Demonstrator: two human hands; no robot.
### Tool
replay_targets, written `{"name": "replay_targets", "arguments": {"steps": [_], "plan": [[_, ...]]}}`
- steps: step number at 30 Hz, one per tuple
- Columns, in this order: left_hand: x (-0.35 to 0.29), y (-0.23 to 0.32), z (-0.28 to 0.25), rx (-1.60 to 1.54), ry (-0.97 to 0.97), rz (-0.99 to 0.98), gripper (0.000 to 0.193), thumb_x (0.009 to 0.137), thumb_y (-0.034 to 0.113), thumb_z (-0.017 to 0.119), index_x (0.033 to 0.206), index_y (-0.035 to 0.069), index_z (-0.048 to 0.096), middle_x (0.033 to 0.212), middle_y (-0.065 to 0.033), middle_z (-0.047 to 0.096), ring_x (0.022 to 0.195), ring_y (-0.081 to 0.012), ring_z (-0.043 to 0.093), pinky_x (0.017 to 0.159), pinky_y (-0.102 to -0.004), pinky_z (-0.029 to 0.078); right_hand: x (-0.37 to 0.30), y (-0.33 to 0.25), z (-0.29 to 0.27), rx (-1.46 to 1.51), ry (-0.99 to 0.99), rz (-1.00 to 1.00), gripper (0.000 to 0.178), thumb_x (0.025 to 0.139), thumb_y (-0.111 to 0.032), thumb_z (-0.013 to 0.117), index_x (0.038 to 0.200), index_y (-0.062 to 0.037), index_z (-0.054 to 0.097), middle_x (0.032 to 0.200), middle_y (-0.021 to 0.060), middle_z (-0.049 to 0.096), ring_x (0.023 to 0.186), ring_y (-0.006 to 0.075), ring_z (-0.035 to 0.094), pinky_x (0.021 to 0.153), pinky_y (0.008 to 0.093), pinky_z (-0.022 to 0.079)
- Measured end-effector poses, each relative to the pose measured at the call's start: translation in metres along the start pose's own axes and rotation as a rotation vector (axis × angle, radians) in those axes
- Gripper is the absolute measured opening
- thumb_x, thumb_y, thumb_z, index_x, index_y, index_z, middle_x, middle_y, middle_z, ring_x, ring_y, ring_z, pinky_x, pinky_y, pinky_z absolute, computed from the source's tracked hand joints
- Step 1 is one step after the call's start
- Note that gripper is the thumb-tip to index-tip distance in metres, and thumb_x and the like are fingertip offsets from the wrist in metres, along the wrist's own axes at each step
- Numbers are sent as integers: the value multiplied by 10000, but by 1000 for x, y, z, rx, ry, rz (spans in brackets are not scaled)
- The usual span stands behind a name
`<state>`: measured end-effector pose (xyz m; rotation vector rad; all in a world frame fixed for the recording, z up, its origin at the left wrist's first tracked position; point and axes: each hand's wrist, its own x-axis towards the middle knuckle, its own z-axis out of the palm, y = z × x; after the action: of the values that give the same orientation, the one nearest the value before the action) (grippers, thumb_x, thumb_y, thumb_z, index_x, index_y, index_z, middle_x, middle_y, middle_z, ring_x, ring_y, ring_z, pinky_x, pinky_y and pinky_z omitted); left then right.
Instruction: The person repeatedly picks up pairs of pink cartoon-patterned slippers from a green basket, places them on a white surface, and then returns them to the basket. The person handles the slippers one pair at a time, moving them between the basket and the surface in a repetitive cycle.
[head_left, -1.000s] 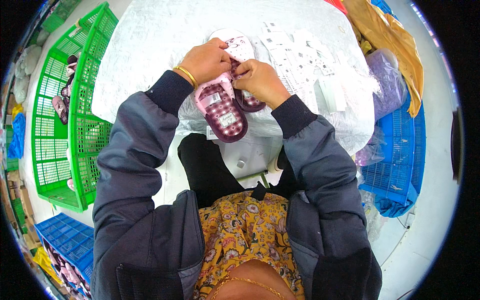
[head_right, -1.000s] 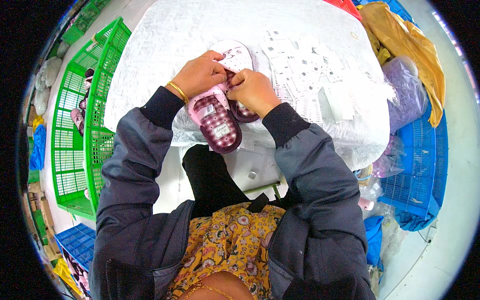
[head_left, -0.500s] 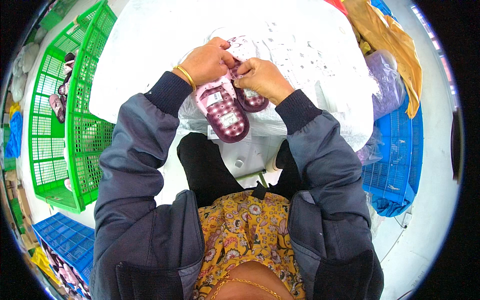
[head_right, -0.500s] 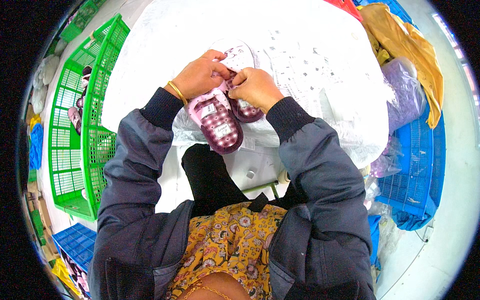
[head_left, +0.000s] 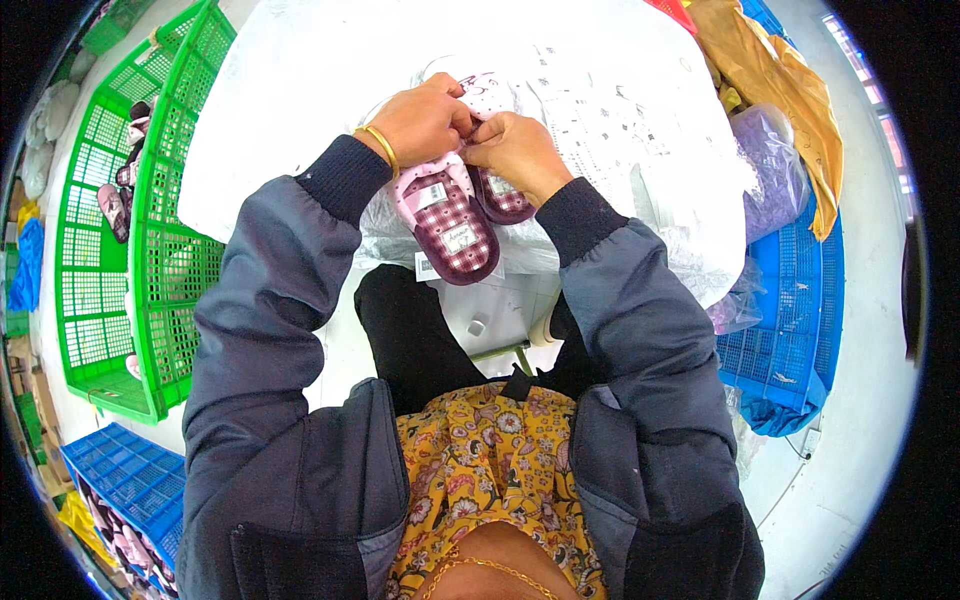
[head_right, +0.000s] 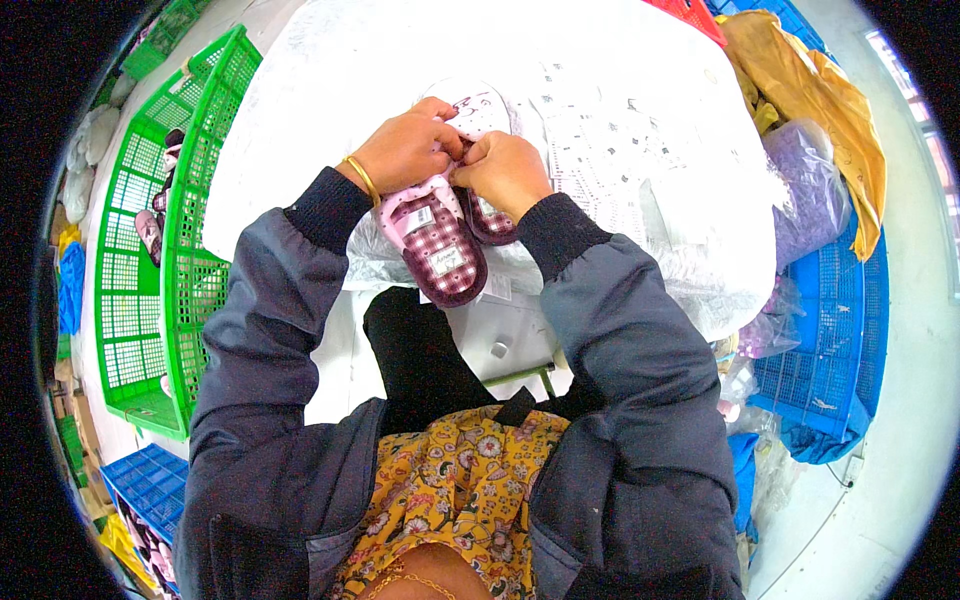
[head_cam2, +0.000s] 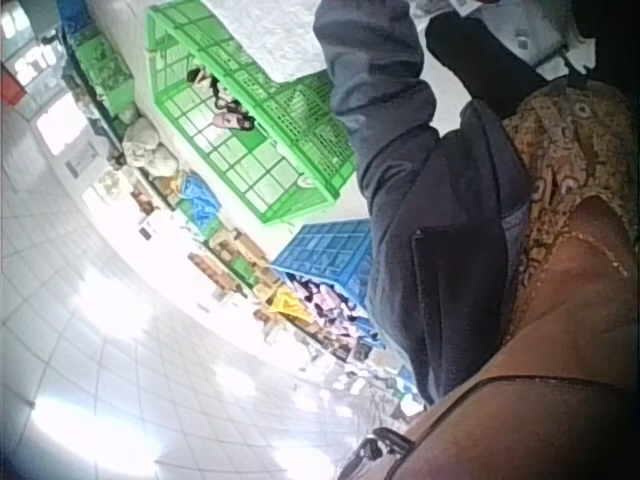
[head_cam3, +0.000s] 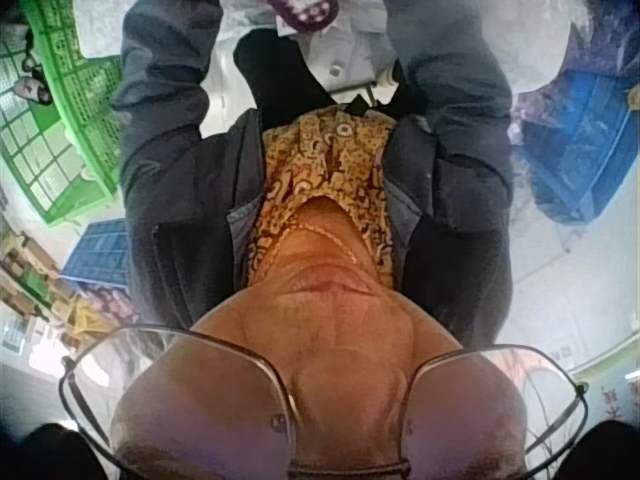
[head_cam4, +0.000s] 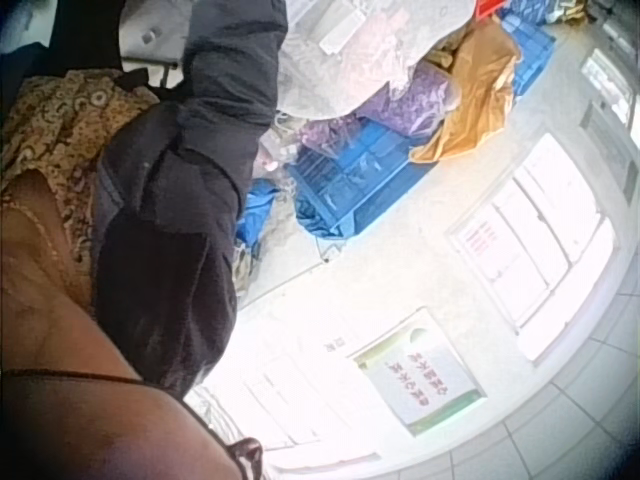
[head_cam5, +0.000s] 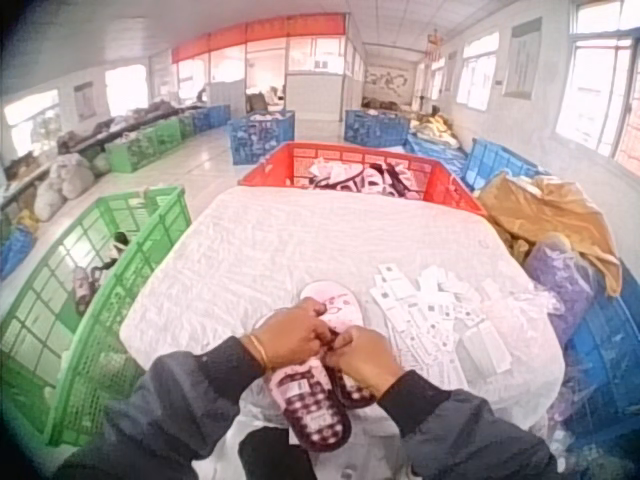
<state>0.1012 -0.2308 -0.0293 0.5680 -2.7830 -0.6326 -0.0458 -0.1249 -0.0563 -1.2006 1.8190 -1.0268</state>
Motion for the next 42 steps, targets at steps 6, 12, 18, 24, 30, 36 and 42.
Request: {"name": "replay_targets", "arguments": {"steps": [6,12,18,24,30,36,42], "plan": [[7,14,1,242,-59,-70,164,765,116,592,903,98,680,1165,-166,519,898,-321,624,777,-387,503,-4,-2,-1,-22,11,-74,238,691,-169,755,784,22,648,714,120,665,662,195,648,627,306,495],[-6,24,5,283,140,72,215,803,66,565,1005,112,622,1148,-139,507,885,-306,624,738,-382,520,-22,-15,-4,145,15,30,241,815,-156,684,966,25,630,796,70,667,666,119,622,595,244,475],[-16,35,-11,318,373,198,196,795,54,570,980,106,606,1134,-75,522,999,-261,585,753,-363,527,-27,-21,-3,421,31,51,150,873,-123,627,955,3,635,836,23,648,684,90,561,598,217,441],[-29,45,-15,192,518,167,188,760,69,621,942,105,595,1138,-74,551,1022,-261,563,813,-368,495,-28,-14,-1,545,11,-68,136,900,-152,612,946,-24,602,831,26,624,738,89,553,658,221,439],[-73,64,-15,128,427,109,98,728,96,640,822,94,663,1177,-105,560,1110,-323,496,937,-397,407,-37,-16,-18,970,-26,-167,99,932,-172,582,939,-75,566,889,18,611,749,73,530,697,234,448],[-85,48,9,165,434,35,237,706,115,649,940,114,681,1230,-99,534,1120,-322,490,947,-419,396,-81,-39,-7,69,42,-364,167,845,-92,631,994,-38,577,760,45,642,690,101,608,651,252,482],[-79,38,15,92,402,18,276,684,155,700,958,139,679,1235,-73,534,1125,-304,497,949,-417,387,-87,-33,13,-297,131,-357,217,766,-40,608,972,-50,544,716,138,635,661,310,636,612,393,489]]}}
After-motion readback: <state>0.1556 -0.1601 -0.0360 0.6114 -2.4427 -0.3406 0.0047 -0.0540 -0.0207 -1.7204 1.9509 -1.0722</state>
